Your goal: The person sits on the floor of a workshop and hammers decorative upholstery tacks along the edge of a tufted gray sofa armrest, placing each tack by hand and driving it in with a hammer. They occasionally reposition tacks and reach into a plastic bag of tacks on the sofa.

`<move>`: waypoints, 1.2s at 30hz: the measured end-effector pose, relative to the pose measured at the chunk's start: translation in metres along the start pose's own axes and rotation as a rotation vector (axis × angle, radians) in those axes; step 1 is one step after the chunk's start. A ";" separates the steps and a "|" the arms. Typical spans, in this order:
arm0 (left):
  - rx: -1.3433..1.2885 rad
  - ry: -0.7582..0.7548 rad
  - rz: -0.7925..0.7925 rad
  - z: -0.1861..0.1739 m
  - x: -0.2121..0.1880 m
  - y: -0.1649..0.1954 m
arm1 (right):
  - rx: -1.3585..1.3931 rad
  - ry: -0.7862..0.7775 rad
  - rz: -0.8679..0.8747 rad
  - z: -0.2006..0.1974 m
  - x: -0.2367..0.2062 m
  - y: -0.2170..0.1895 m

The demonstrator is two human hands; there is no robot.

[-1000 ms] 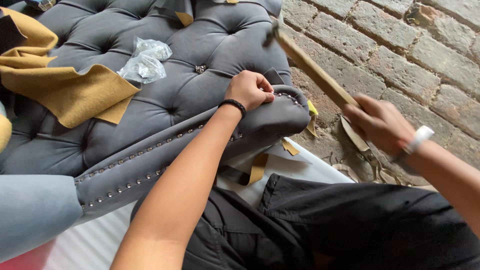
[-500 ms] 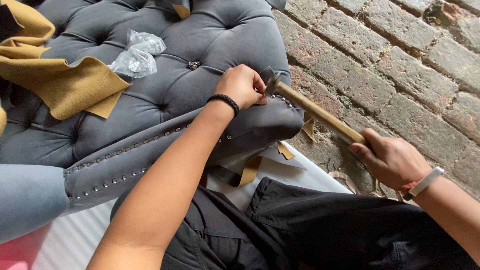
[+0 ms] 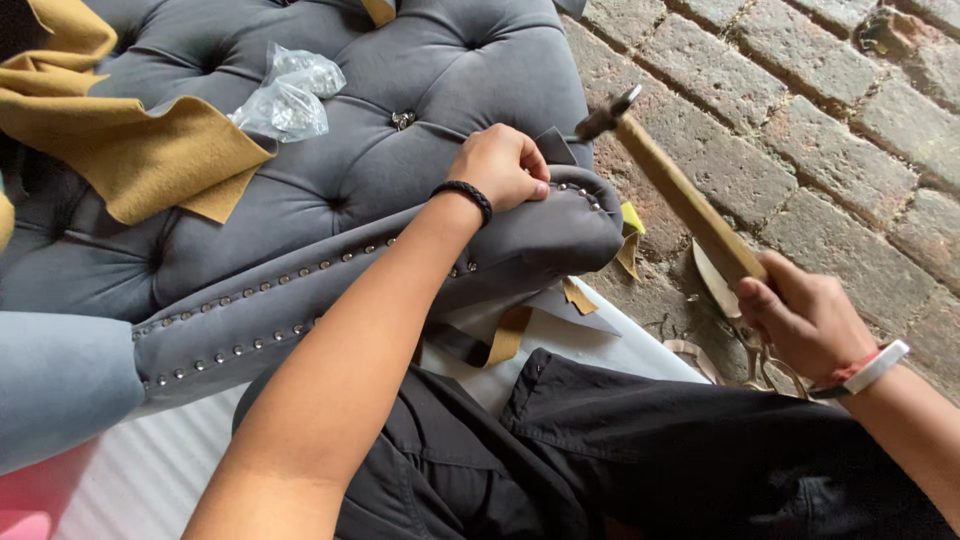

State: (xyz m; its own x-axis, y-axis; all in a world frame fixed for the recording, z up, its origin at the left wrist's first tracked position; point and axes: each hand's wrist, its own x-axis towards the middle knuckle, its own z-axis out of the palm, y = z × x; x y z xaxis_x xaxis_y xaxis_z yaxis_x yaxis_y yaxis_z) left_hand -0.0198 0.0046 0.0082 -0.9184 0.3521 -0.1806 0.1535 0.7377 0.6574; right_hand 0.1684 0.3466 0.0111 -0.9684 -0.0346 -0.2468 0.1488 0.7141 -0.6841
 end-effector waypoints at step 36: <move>-1.222 -0.267 0.018 0.221 -0.023 0.100 | 0.655 0.093 0.209 -0.033 0.031 0.003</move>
State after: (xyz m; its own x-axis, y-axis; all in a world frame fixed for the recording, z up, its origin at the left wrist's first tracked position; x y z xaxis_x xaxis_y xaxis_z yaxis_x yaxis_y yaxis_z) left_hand 0.0970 0.1977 -0.0834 -0.7954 0.5675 -0.2130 -0.4046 -0.2354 0.8837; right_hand 0.1326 0.3709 0.0238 -0.9152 0.1381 -0.3785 0.3955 0.1290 -0.9093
